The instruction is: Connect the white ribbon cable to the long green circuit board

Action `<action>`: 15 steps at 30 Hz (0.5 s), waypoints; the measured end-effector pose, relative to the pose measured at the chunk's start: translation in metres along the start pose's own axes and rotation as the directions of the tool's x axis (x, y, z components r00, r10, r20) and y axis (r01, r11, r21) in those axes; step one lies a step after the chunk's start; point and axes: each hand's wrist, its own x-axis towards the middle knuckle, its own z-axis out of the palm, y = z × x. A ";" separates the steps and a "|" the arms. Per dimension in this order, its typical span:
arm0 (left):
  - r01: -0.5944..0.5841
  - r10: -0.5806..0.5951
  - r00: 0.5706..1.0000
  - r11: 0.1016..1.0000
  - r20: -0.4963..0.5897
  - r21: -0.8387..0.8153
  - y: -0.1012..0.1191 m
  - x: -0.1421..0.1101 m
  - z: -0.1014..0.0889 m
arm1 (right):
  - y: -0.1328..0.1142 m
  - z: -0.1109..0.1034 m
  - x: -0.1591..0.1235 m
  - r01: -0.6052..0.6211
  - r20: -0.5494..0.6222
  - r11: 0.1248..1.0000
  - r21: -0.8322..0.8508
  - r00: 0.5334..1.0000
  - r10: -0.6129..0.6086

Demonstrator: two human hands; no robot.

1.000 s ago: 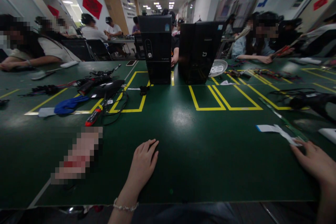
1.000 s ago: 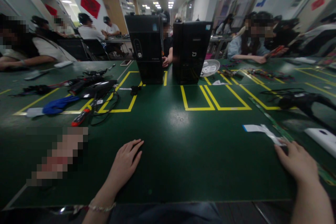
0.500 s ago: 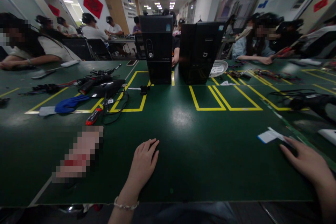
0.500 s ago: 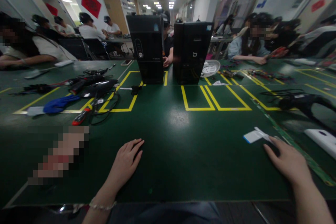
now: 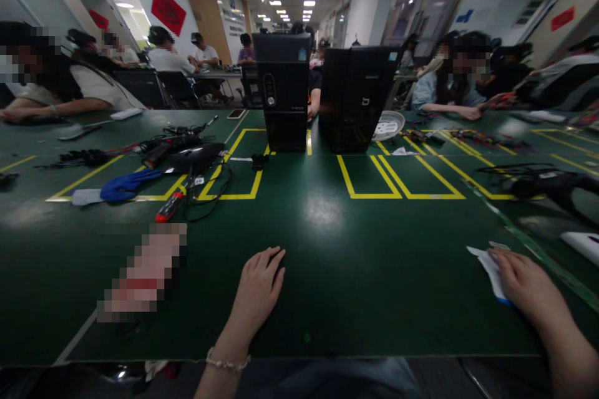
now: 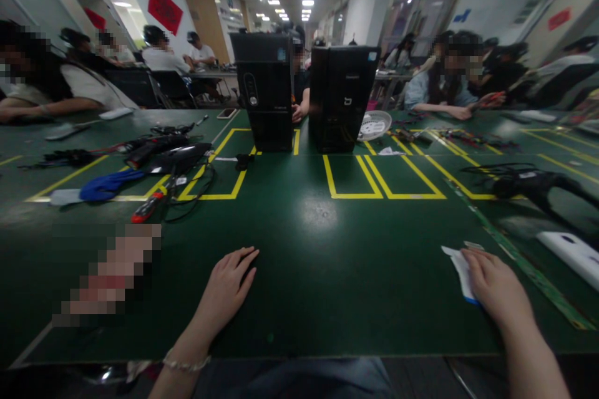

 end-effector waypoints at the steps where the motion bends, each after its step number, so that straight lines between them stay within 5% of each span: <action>1: 0.002 -0.002 1.000 1.000 -0.002 0.000 0.000 0.000 0.000 | -0.006 0.002 -0.003 0.022 0.006 1.000 -0.001 1.000 -0.022; 4: 0.005 -0.005 1.000 1.000 -0.012 -0.005 0.000 0.000 0.000 | -0.047 0.010 -0.021 0.114 0.016 0.993 -0.006 0.993 -0.114; 8: 0.000 -0.001 0.999 1.000 -0.032 -0.016 0.000 0.000 0.001 | -0.139 0.024 -0.059 0.319 -0.018 0.948 -0.011 0.948 -0.319; 15: -0.013 0.011 0.999 0.999 -0.053 -0.030 -0.001 0.000 0.002 | -0.288 0.036 -0.124 0.664 0.052 0.724 0.187 0.730 -0.682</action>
